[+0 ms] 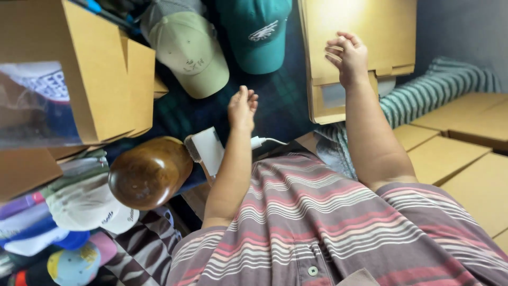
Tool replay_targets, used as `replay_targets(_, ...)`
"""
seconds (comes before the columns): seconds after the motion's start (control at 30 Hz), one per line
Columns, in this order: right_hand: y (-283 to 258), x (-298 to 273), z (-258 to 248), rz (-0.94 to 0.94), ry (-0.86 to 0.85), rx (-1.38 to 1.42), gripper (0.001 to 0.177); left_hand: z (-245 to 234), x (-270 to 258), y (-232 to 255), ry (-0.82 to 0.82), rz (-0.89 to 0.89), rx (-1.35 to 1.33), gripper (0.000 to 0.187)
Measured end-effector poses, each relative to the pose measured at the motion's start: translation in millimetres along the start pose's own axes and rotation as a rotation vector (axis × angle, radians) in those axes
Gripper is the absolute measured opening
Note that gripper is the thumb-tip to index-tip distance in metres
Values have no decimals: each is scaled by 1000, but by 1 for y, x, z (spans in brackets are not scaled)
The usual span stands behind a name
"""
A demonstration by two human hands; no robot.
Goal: Cleaning a baseball cap with a lint roller and brush, then using a steamer to restore its shape.
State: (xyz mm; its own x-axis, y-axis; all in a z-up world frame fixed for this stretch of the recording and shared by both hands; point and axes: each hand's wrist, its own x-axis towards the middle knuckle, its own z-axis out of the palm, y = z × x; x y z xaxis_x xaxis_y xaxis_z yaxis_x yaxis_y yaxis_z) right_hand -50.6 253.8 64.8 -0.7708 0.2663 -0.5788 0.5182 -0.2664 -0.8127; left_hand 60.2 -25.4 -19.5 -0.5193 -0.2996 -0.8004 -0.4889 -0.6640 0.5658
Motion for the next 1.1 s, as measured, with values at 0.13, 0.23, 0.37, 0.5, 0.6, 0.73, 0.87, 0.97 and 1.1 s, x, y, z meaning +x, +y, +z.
replay_targets(0.13, 68, 54, -88, -625, 682, -396, 24, 53, -33, -40, -228, -30, 341, 52)
replay_targets(0.23, 106, 52, -152, -590, 845, -860, 50, 89, -34, -76, -391, 33, 551, 88)
replay_targets(0.37, 147, 51, -188, -239, 629, -830, 80, 128, -39, -94, -352, 79, 746, 99)
replay_targets(0.5, 103, -10, -137, 41, 462, -909, 69, 138, -10, -111, -282, 160, 753, 67)
replay_targets(0.6, 92, -29, -120, 98, 486, -833, 63, 135, 6, -114, -337, 216, 706, 40)
replay_targets(0.73, 135, -1, -137, -162, 581, -867, 45, 109, 21, -85, -404, 143, 598, 39)
replay_targets(0.87, 160, -15, -136, -287, 491, -735, 48, 73, 32, -75, -332, 391, 1033, 41)
replay_targets(0.97, 126, -89, -109, -456, 407, -791, 55, 60, 15, -71, -389, 520, 1153, 48)
replay_targets(1.1, 121, -220, -96, -425, 60, -546, 48, 24, -43, -74, -472, 778, 1090, 68)
